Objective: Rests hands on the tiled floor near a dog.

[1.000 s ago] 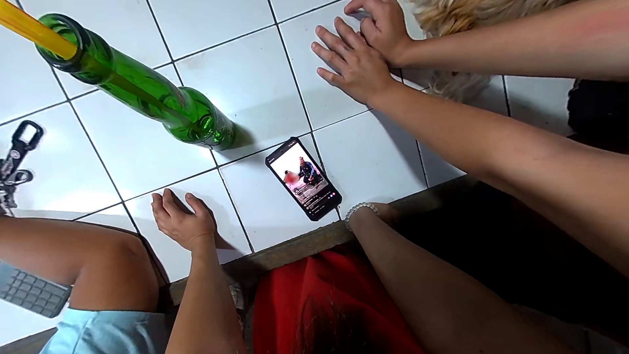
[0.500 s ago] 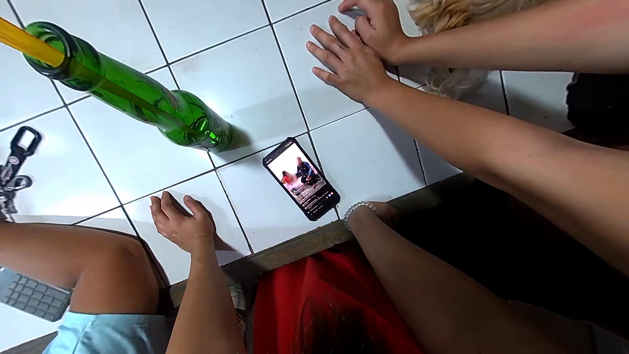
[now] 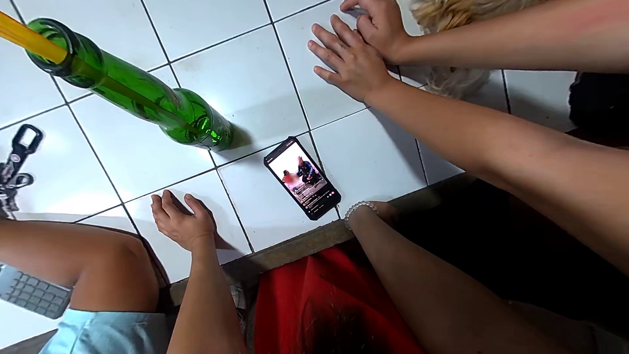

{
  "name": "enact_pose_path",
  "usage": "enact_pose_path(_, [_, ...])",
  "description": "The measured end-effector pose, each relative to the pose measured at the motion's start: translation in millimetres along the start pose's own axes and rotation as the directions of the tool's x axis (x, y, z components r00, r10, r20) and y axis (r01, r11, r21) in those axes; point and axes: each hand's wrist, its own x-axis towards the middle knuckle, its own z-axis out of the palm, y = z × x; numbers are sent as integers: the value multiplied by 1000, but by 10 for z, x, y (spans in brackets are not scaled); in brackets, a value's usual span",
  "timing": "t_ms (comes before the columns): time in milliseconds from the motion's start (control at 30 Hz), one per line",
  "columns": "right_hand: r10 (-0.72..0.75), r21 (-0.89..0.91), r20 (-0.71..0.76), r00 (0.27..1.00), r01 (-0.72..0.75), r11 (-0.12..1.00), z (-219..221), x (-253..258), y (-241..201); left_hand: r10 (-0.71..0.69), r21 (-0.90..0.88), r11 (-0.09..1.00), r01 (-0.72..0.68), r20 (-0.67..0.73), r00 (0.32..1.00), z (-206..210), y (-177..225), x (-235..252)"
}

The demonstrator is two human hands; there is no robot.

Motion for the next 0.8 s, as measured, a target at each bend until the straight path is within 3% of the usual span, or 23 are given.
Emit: enact_pose_path(800, [-13,11,-27,1000,13,1000,9,-11,6,-7,14,1000,7,-16,1000,-6,30,0])
